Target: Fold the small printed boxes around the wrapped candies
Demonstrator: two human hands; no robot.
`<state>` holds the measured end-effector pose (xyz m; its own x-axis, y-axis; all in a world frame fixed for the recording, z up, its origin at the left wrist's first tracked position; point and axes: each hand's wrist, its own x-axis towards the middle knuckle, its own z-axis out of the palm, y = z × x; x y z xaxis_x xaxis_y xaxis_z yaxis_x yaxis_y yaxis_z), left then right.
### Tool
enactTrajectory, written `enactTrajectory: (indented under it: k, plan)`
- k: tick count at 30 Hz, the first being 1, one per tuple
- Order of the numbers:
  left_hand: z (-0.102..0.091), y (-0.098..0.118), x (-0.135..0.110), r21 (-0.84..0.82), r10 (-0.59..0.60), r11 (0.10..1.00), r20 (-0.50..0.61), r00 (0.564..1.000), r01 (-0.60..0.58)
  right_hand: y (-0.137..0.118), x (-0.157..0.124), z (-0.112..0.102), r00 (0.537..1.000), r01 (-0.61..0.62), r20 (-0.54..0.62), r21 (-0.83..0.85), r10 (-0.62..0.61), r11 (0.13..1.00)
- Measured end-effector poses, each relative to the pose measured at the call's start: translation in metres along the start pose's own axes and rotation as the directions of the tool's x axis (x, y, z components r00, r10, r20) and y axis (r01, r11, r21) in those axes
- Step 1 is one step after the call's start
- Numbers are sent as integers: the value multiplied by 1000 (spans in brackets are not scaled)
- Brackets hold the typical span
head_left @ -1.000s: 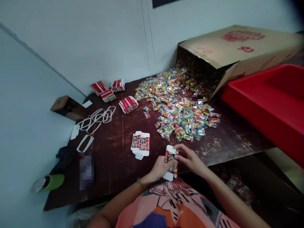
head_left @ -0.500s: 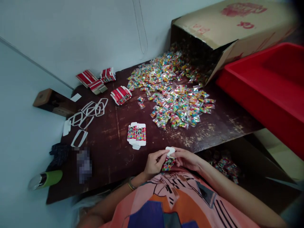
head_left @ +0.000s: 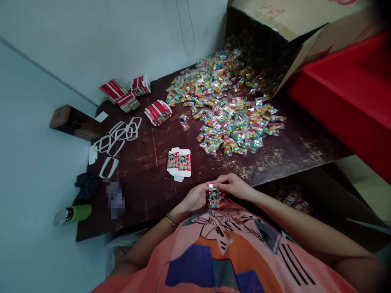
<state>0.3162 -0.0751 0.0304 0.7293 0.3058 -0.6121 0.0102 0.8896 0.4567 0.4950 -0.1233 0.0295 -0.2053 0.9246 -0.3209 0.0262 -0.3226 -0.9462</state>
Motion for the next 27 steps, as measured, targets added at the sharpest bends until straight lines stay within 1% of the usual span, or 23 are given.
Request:
enactTrajectory:
  k: [1, 2, 4, 5, 7, 8, 10, 11, 12, 13, 14, 15, 16, 17, 18, 19, 20, 21, 22, 23, 24, 26, 27]
  plan:
    - [-2, -1, -1, -1, 20, 1000, 9, 1000, -20, -1, -1, -2, 998, 65, -3, -71, -66, 995]
    - [-5, -2, -2, 8, 52, 999, 10, 999, -52, -1, -2, -3, 989, 151, 18, -152, -150, 977]
    - [-12, -7, -2, 47, 133, 990, -19, 991, -132, 0, -6, -4, 946, 325, 110, -321, -305, 890]
    - [-15, -9, -1, 73, 174, 983, -43, 984, -170, 2, -9, -3, 923, 385, 160, -401, -351, 831]
    - [-18, -12, 1, 146, 235, 964, -79, 969, -222, 7, -13, 0, 897, 441, 222, -538, -383, 719]
    - [-19, -12, 1, 207, 263, 948, -85, 961, -241, 9, -13, 1, 892, 448, 237, -581, -386, 680]
    - [-19, -8, 3, 359, 330, 889, -76, 941, -283, 12, -9, -4, 879, 472, 274, -612, -390, 634]
    - [-20, -3, 3, 438, 363, 847, -63, 930, -301, 13, -5, -11, 873, 481, 276, -626, -402, 614]
    - [-22, 4, 2, 507, 378, 806, -42, 925, -306, 13, 0, -23, 873, 468, 240, -655, -424, 593]
    - [-25, 12, 1, 562, 367, 773, -16, 930, -295, 14, 5, -38, 877, 420, 153, -703, -455, 573]
    - [-29, 22, -1, 611, 322, 747, 14, 947, -263, 16, 10, -57, 871, 328, 15, -763, -492, 557]
    - [-35, 32, -3, 657, 244, 722, 48, 969, -215, 19, 14, -77, 837, 195, -155, -812, -525, 550]
    - [-41, 44, -7, 709, 159, 685, 79, 984, -168, 24, 16, -96, 772, 45, -320, -834, -549, 550]
    - [-48, 54, -12, 771, 73, 623, 111, 991, -132, 30, 17, -114, 703, -83, -437, -834, -561, 545]
    - [-54, 64, -16, 833, -6, 541, 139, 990, -114, 37, 16, -129, 652, -169, -501, -828, -569, 535]
    - [-59, 73, -21, 887, -92, 450, 162, 982, -104, 46, 13, -140, 626, -212, -527, -824, -574, 525]
    - [-63, 79, -25, 924, -155, 368, 169, 973, -102, 55, 8, -147, 618, -218, -533, -823, -578, 525]
    - [-65, 82, -27, 946, -186, 308, 160, 969, -97, 62, 4, -150, 614, -201, -535, -817, -581, 540]
    - [-64, 84, -27, 956, -186, 281, 144, 972, -88, 69, -1, -149, 609, -169, -541, -803, -580, 572]
    - [-62, 82, -24, 952, -149, 297, 129, 980, -80, 74, -6, -147, 599, -130, -557, -776, -575, 617]
    - [-58, 79, -18, 932, -86, 353, 120, 989, -82, 76, -9, -143, 586, -90, -583, -737, -562, 670]
    - [-43, 66, 0, 827, 46, 549, 119, 992, -125, 73, -14, -136, 558, -14, -660, -613, -503, 790]
    - [-33, 59, 11, 735, 99, 660, 126, 987, -160, 69, -15, -132, 531, 9, -710, -541, -463, 841]
